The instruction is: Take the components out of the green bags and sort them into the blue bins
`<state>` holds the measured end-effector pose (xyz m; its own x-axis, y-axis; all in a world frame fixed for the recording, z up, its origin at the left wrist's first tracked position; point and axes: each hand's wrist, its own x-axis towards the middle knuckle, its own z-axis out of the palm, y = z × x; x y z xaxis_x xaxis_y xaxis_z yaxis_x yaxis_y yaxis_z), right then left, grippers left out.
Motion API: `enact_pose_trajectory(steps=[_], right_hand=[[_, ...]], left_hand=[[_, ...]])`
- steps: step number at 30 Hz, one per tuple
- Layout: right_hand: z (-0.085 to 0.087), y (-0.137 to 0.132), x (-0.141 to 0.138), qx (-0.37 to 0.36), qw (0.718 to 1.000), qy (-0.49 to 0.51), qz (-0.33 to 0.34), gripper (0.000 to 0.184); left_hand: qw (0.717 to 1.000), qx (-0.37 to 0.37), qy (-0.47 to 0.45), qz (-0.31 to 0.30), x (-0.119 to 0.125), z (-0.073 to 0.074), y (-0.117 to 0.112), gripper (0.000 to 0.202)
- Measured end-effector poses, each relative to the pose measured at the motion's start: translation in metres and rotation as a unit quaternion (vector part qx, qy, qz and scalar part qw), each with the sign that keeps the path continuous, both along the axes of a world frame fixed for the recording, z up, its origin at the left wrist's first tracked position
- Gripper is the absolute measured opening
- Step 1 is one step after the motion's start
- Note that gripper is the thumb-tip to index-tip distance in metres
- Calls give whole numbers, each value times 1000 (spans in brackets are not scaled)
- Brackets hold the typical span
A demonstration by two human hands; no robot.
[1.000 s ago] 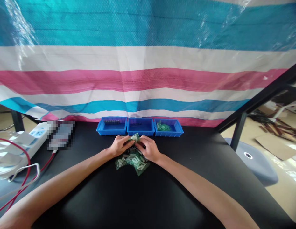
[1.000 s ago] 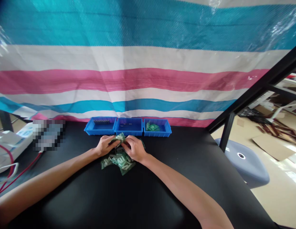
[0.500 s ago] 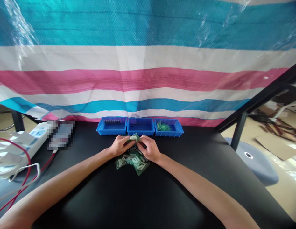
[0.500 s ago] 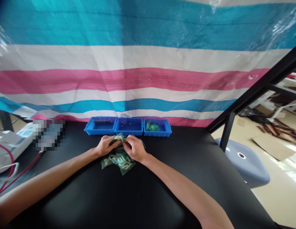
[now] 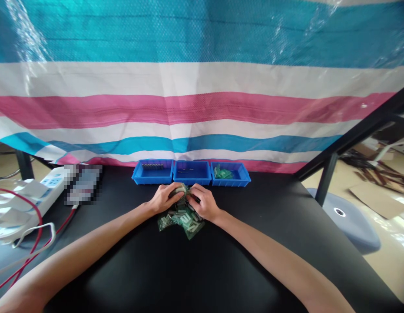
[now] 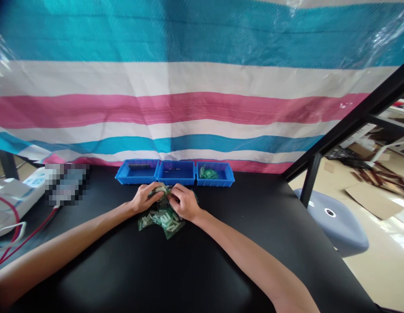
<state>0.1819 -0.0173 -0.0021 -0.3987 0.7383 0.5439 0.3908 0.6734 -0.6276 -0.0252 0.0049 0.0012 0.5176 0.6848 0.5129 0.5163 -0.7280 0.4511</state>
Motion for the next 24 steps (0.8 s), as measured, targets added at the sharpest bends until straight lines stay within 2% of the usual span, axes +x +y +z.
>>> enact_pose_trajectory(steps=[9, 18, 24], right_hand=[[0, -1, -1, 7, 1000, -7, -18, 17], [-2, -1, -1, 8, 999, 40, -28, 13], [2, -3, -1, 20, 997, 56, -46, 14]], left_hand=[[999, 26, -15, 30, 2, -1, 1, 25], [997, 46, -54, 17, 2, 0, 1, 21], [994, 86, -59, 8, -1, -3, 4, 42]])
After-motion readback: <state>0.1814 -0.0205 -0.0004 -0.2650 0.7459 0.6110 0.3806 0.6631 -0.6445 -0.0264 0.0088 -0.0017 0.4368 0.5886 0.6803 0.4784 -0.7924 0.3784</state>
